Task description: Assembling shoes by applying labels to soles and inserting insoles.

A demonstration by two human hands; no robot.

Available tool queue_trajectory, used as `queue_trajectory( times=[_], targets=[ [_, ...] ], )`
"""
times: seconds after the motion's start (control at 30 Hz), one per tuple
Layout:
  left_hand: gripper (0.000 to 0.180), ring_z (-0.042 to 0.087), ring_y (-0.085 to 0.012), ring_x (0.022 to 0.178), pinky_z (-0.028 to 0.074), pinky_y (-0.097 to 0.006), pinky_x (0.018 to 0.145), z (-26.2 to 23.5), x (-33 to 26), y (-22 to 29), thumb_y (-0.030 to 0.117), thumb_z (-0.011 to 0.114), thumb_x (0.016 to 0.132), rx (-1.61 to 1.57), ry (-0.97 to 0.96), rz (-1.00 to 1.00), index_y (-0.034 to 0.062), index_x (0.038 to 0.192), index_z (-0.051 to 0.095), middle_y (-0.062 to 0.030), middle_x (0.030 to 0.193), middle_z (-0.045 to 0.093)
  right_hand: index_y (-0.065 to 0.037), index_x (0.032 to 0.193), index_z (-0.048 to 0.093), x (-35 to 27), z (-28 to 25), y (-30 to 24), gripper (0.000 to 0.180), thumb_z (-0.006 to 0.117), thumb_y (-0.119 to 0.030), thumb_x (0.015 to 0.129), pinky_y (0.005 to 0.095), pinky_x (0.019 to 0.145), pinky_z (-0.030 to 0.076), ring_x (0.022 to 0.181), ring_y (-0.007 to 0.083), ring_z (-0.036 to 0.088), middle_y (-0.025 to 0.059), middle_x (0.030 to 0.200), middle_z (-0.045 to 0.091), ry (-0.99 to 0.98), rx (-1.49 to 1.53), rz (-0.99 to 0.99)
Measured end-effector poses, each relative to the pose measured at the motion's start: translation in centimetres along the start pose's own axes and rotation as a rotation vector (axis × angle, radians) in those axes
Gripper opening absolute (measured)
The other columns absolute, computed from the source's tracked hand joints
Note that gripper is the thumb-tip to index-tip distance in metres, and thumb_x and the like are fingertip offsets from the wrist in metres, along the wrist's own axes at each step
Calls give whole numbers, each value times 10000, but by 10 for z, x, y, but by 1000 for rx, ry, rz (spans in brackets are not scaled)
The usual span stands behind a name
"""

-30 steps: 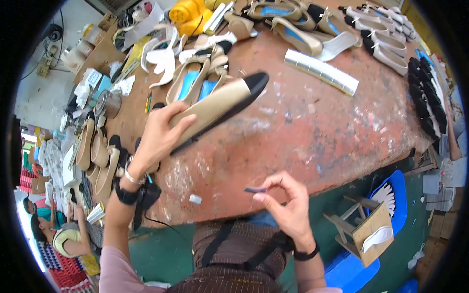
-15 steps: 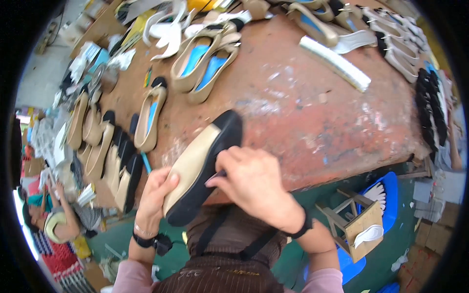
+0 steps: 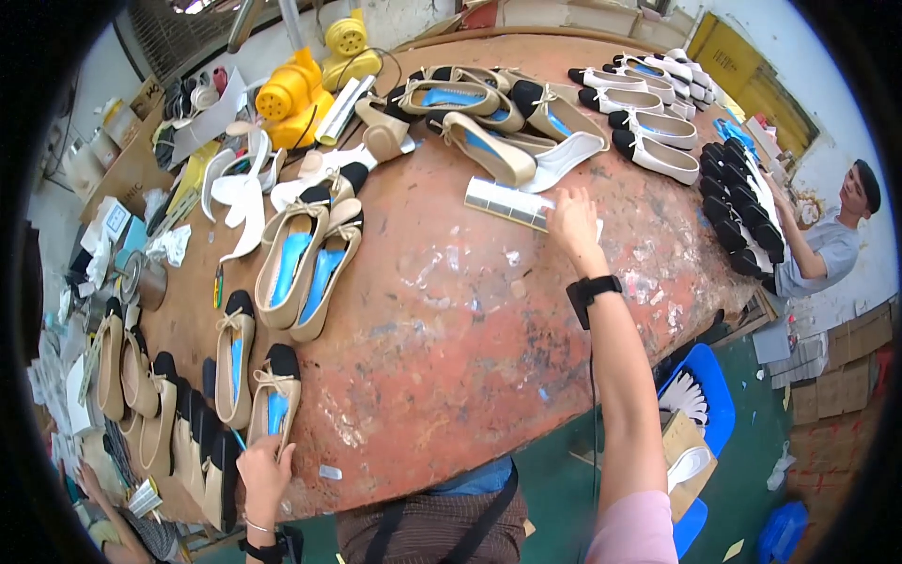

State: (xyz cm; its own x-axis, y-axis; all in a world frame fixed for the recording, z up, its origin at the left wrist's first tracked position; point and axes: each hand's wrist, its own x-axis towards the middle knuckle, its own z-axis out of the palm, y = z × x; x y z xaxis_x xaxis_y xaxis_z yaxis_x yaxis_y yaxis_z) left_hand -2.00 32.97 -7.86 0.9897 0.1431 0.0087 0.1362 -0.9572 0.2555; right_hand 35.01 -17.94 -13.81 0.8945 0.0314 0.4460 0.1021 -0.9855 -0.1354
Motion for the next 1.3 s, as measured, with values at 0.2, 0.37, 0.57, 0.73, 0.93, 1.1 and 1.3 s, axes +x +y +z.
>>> queue_trajectory(
  times=[0.2, 0.37, 0.57, 0.73, 0.93, 1.1, 1.3],
  targets=[
    [258, 661, -340, 824, 520, -380, 729, -22, 7, 28, 153, 769, 833, -221, 95, -145, 19, 1046, 711, -158, 923, 669, -54, 1111, 593, -26, -38, -75, 457, 815, -125, 718, 487, 827, 509, 980, 415, 625, 196, 1068, 641, -176, 300, -106],
    [792, 540, -223, 1274, 450, -367, 1026, -27, 32, 76, 544, 711, 883, -1123, 48, -47, 22, 1434, 483, -112, 1338, 586, -60, 1132, 519, -110, -137, -169, 484, 750, -9, 710, 488, 837, 495, 961, 415, 610, 178, 1012, 607, -279, 626, -221],
    [837, 647, -218, 1050, 452, -363, 988, -53, 28, 94, 619, 808, 713, -1102, -415, 262, 2, 1257, 656, -105, 1072, 706, -57, 1159, 569, -185, -170, -203, 513, 701, -25, 664, 495, 979, 464, 940, 310, 611, 106, 1024, 635, -88, 550, -719],
    [522, 661, -234, 917, 469, -367, 892, -57, -18, 104, 289, 895, 684, -735, -369, 291, 68, 1130, 737, -64, 946, 725, -68, 1140, 650, -223, -182, -225, 486, 708, -62, 658, 489, 989, 450, 974, 267, 606, 80, 1002, 644, -25, 483, -633],
    [282, 612, -262, 917, 408, -384, 959, -56, -39, 101, 149, 816, 732, -633, -173, 239, 56, 977, 712, -66, 908, 666, -90, 1117, 658, -238, -194, -239, 477, 718, -48, 646, 494, 1028, 403, 1035, 277, 579, 75, 997, 604, -138, 387, -628],
    [294, 615, -298, 902, 447, -385, 904, -52, -47, 93, 17, 757, 732, -617, -117, 164, 55, 1018, 700, -87, 940, 630, -96, 1209, 624, -237, -210, -245, 535, 798, -74, 703, 511, 1012, 411, 1029, 306, 574, 102, 1046, 556, -489, 512, -647],
    [348, 636, -312, 885, 497, -409, 760, -43, -55, 87, -2, 732, 742, -449, 44, 213, 70, 1078, 679, -103, 993, 625, -58, 1019, 700, -240, -203, -248, 303, 812, -86, 739, 404, 788, 490, 903, 278, 606, 90, 943, 636, -535, 819, -455]
  ],
)
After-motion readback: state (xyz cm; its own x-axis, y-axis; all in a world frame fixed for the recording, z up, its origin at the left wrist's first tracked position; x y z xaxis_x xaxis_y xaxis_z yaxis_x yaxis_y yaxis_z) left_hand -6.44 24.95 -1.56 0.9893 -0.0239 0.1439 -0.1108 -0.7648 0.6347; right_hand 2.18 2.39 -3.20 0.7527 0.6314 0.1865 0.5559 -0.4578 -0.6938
